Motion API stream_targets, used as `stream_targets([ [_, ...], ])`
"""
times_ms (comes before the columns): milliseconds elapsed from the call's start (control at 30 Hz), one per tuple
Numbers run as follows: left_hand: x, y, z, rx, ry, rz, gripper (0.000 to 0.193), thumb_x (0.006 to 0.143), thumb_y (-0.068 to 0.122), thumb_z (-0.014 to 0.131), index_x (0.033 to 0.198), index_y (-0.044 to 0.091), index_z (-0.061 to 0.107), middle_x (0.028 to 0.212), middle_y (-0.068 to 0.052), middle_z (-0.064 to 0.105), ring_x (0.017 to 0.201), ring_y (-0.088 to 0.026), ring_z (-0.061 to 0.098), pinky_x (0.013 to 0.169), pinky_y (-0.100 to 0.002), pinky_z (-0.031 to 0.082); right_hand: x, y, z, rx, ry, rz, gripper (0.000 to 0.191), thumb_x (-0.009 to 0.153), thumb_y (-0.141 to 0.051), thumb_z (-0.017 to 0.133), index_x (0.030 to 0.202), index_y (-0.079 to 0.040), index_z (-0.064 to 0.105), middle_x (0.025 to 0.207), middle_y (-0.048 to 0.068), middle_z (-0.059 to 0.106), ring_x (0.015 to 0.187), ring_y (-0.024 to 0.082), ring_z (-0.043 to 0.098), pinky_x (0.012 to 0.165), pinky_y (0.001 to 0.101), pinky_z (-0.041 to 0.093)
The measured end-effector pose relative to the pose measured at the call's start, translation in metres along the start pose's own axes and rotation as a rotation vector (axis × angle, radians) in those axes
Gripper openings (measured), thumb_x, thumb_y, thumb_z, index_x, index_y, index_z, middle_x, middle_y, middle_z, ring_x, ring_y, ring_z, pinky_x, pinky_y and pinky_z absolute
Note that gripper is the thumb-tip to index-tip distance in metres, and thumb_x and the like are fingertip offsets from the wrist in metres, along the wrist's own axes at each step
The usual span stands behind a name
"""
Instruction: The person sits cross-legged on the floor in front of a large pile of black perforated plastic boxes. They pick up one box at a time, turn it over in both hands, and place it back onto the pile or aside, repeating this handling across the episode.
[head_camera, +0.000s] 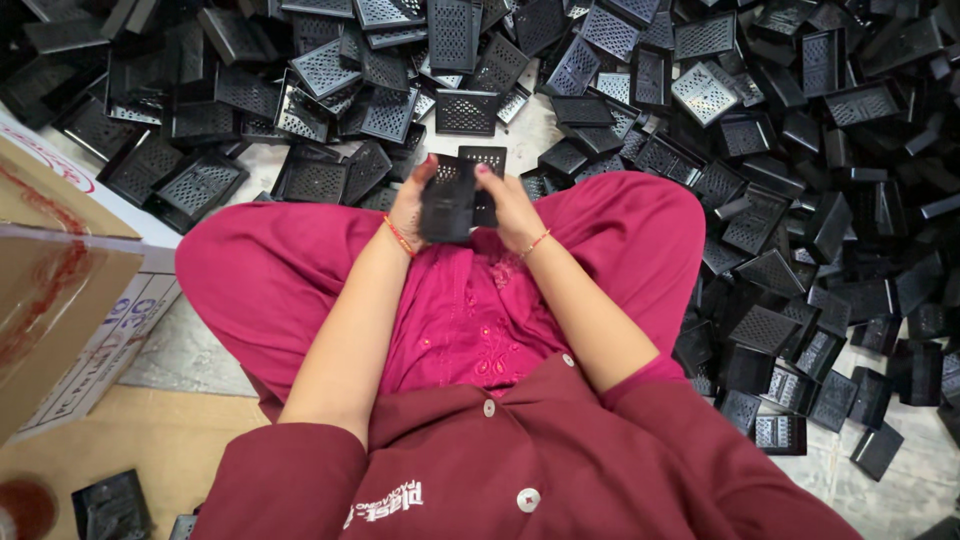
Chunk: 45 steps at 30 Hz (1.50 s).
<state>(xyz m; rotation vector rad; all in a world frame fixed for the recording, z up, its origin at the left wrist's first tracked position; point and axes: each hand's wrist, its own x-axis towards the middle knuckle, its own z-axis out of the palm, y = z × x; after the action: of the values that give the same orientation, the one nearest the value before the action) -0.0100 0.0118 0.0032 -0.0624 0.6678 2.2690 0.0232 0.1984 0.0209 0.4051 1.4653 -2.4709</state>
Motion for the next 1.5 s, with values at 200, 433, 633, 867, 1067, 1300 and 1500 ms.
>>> stream_targets([
  [200, 0.011, -0.008, -0.001, 0.166, 0.102, 0.127, 0.062, 0.097, 0.048, 0.071, 0.142, 0.01, 0.051, 0.124, -0.011, 0.068, 0.109, -0.027, 0.068, 0.087, -0.047, 0.06, -0.003, -0.019, -0.003, -0.408, 0.18, -0.467, 0.065, 0.09, 0.0, 0.049, 0.154, -0.003, 0.041, 0.131, 0.014, 0.063, 0.112, 0.022, 0.064, 0.096, 0.0276, 0.053],
  [433, -0.001, -0.004, 0.029, 0.126, 0.103, 0.143, 0.082, 0.096, 0.017, 0.068, 0.161, 0.033, 0.019, 0.133, -0.007, 0.06, 0.119, -0.025, 0.062, 0.089, -0.047, 0.057, -0.037, -0.02, 0.026, -0.673, -0.113, -0.56, 0.073, 0.098, -0.004, 0.058, 0.165, -0.006, 0.028, 0.169, 0.018, 0.033, 0.157, 0.031, 0.033, 0.128, 0.0367, 0.024],
  [633, -0.011, 0.003, 0.04, 0.102, -0.005, 0.159, 0.074, 0.094, 0.003, 0.068, 0.159, 0.021, 0.036, 0.138, -0.009, 0.057, 0.124, -0.024, 0.062, 0.099, -0.048, 0.058, -0.059, -0.042, 0.032, -0.92, -0.028, -0.711, 0.055, 0.104, -0.012, 0.061, 0.156, -0.005, 0.046, 0.165, 0.02, 0.039, 0.153, 0.034, 0.044, 0.125, 0.0369, 0.035],
  [867, -0.014, 0.003, 0.045, 0.16, -0.048, 0.136, 0.072, 0.092, 0.003, 0.07, 0.156, 0.016, 0.04, 0.142, -0.007, 0.057, 0.127, -0.024, 0.06, 0.102, -0.047, 0.057, -0.063, -0.048, 0.034, -0.859, -0.101, -0.65, 0.047, 0.105, -0.011, 0.058, 0.152, -0.005, 0.052, 0.163, 0.019, 0.045, 0.152, 0.033, 0.046, 0.124, 0.0372, 0.036],
  [1067, -0.013, 0.001, 0.042, 0.151, -0.038, 0.107, 0.071, 0.091, 0.0, 0.072, 0.154, 0.015, 0.042, 0.142, -0.007, 0.057, 0.127, -0.024, 0.061, 0.102, -0.047, 0.057, -0.055, -0.036, 0.025, -0.771, -0.118, -0.595, 0.047, 0.107, -0.012, 0.054, 0.153, -0.004, 0.051, 0.163, 0.018, 0.046, 0.158, 0.033, 0.036, 0.128, 0.038, 0.028],
  [1300, -0.007, -0.007, 0.029, 0.163, 0.028, 0.103, 0.071, 0.088, -0.002, 0.075, 0.151, 0.014, 0.045, 0.142, -0.005, 0.058, 0.124, -0.022, 0.063, 0.1, -0.044, 0.059, -0.047, -0.017, 0.018, -0.614, -0.108, -0.59, 0.047, 0.11, -0.018, 0.05, 0.155, -0.004, 0.048, 0.166, 0.016, 0.042, 0.16, 0.032, 0.032, 0.131, 0.0382, 0.023],
  [1500, -0.007, -0.012, 0.02, 0.237, 0.13, 0.15, 0.073, 0.085, -0.004, 0.077, 0.149, 0.012, 0.047, 0.142, -0.006, 0.059, 0.12, -0.021, 0.065, 0.094, -0.042, 0.061, -0.04, -0.015, 0.015, -0.661, -0.211, -0.54, 0.046, 0.113, -0.018, 0.044, 0.157, -0.004, 0.047, 0.168, 0.017, 0.04, 0.162, 0.032, 0.026, 0.133, 0.0408, 0.019],
])
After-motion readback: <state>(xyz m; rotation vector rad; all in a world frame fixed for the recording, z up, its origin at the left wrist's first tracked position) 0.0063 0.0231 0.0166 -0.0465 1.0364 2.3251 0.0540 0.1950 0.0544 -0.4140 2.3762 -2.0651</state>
